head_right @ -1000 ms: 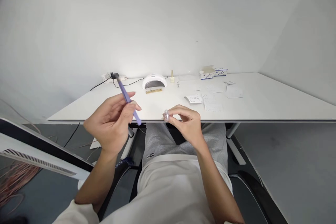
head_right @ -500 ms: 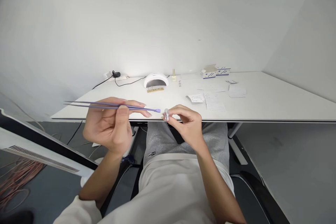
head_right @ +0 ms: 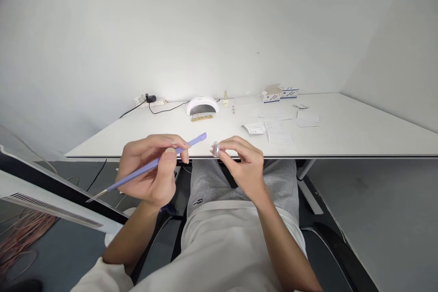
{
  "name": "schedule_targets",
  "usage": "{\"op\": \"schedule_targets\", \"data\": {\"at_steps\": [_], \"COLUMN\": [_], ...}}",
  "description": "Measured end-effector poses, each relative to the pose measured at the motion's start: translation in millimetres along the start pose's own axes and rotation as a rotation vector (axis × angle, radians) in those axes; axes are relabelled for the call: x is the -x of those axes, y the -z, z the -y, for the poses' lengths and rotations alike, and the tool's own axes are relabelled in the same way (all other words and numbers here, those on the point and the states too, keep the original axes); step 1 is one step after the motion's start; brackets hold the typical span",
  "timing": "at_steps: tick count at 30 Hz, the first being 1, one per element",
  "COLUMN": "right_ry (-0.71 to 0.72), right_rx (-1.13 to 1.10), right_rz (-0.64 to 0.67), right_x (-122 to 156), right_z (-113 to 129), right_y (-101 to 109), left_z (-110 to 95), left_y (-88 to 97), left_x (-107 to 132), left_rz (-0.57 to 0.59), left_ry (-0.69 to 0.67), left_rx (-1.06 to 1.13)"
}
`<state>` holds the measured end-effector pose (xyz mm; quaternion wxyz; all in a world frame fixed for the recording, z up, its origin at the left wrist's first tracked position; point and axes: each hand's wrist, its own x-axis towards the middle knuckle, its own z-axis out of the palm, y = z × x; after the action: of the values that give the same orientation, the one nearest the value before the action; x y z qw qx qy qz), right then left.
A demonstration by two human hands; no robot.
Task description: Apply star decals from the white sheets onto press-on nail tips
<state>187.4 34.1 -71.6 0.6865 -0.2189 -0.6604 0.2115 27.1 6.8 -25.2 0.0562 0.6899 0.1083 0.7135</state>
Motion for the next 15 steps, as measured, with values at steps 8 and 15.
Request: {"op": "schedule_targets", "data": {"at_steps": [8, 15], "right_ry": [0.055, 0.061], "right_rx": [0.054, 0.070], "right_rz": [-0.026, -0.025], "right_x": [-2.0, -2.0], "right_z": [3.3, 2.8], "right_y": [-1.0, -1.2], "left_z": [-6.2, -8.2], "left_y": [-7.5, -9.1], "left_x": [3.7, 2.7], "left_rz": [0.014, 0.014], "left_ry": [0.022, -0.005], "left_rx": [0.032, 0.049]}}
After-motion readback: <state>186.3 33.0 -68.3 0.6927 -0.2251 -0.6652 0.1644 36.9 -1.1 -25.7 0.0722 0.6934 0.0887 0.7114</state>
